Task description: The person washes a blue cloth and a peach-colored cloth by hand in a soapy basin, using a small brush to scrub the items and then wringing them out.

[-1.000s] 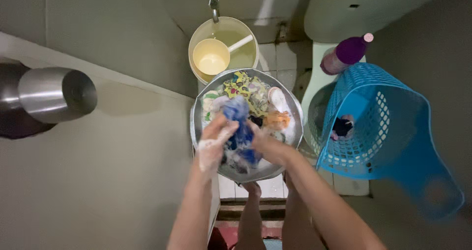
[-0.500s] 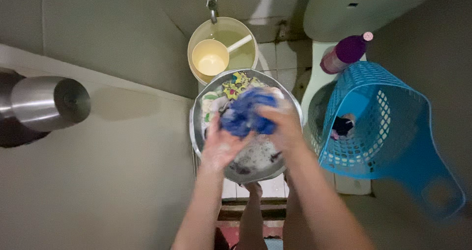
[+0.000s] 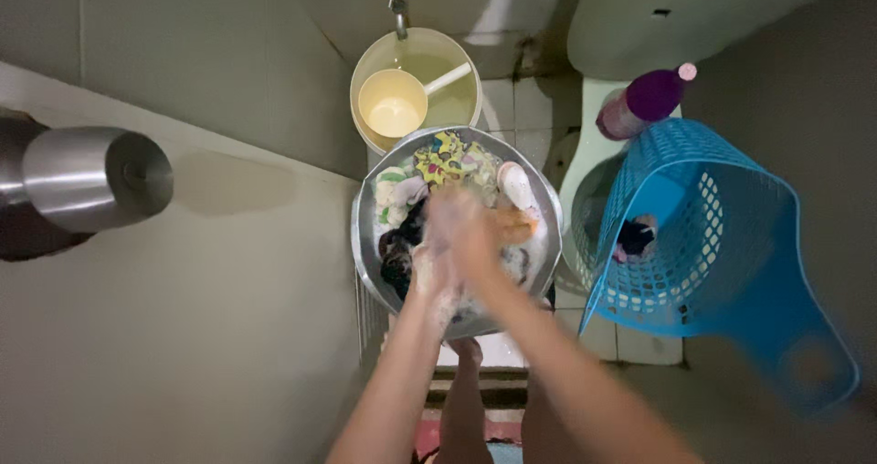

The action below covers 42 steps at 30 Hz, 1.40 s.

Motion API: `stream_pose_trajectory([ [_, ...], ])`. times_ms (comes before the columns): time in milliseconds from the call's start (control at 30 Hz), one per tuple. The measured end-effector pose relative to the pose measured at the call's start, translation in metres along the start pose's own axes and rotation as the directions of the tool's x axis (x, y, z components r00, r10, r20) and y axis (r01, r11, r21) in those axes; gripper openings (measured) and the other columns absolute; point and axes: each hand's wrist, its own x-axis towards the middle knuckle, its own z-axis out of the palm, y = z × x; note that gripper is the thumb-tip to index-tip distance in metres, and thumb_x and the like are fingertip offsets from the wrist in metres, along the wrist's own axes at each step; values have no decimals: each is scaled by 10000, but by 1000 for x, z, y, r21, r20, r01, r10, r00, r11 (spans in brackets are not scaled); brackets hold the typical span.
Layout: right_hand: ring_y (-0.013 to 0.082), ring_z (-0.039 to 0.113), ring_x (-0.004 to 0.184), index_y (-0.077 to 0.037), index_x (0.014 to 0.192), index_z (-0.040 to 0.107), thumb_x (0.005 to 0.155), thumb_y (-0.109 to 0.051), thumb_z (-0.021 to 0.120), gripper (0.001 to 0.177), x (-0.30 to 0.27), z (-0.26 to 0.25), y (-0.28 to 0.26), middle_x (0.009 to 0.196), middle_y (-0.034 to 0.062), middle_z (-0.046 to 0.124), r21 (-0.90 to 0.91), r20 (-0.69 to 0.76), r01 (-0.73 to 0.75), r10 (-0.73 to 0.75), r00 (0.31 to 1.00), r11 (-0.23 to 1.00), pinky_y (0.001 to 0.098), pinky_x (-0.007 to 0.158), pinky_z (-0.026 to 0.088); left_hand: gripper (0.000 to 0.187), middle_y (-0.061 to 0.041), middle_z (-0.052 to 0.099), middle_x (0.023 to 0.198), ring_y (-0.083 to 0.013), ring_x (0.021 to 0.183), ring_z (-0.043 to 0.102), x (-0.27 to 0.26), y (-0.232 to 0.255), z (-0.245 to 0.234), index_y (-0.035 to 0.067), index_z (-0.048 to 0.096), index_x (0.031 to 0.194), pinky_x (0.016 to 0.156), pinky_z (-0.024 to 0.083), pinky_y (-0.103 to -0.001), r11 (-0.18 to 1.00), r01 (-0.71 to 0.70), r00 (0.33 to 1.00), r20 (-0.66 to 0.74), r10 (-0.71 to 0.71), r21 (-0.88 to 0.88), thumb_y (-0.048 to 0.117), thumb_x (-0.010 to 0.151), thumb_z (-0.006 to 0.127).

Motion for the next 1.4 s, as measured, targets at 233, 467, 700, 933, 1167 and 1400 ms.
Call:
stream_pose_trajectory([
  [233, 284, 719, 912, -68, 1062, 714, 962, -274, 632, 244, -7, 5, 37, 966, 149, 747, 121, 42, -1, -4, 999, 993, 441, 863, 552, 325, -48, 682, 1132, -187, 1027, 655, -30, -8, -12, 104, 639, 1230, 891, 557, -364, 995, 68, 997, -35, -65, 75, 276, 957, 596],
  [467, 316, 697, 887, -90, 1071, 719, 956, -302, 644, 253, -61, 23, 33, 939, 157, 740, 57, 98, 304, -309, 946, 951, 457, 853, 528, 556, -26, 593, 805, -193, 720, 566, -10, -35, -34, 101, 660, 1012, 600, 488, -330, 972, 121, 975, -206, -79, 200, 620, 980, 464],
  [700, 346, 718, 845, -103, 1047, 780, 897, -236, 606, 266, 5, -53, 116, 924, 145, 763, 99, 68, -67, 61, 996, 993, 446, 767, 544, 396, -49, 780, 989, -190, 871, 722, -48, 29, -26, 105, 722, 1169, 769, 560, -304, 639, 363, 932, -270, -242, 678, 401, 944, 583],
  [933, 388, 729, 922, -46, 930, 783, 876, -242, 652, 242, -14, -51, 164, 999, 216, 753, -637, 295, -150, 419, 859, 756, 511, 837, 557, 329, -188, 798, 1087, -298, 953, 756, -15, -6, -126, -14, 742, 1138, 866, 575, -341, 170, 76, 995, -85, 44, 982, 218, 930, 632],
  [1167, 373, 706, 1060, -90, 992, 781, 894, -159, 573, 240, -63, 48, 242, 1145, 169, 723, -777, 395, 63, 407, 823, 627, 517, 884, 572, 341, -281, 618, 1315, -407, 1217, 613, -3, -86, -143, -37, 654, 1249, 1034, 501, -462, -595, 56, 980, -159, -121, 802, 169, 1014, 519],
  [1400, 365, 614, 1151, -62, 1066, 739, 959, -230, 503, 309, -75, 76, 313, 1192, 178, 665, -790, 345, 228, 106, 932, 570, 549, 946, 523, 385, -218, 559, 1377, -429, 1162, 605, -1, -79, -127, 86, 545, 1379, 956, 503, -533, -635, 0, 937, -221, -269, 773, 145, 1006, 469],
])
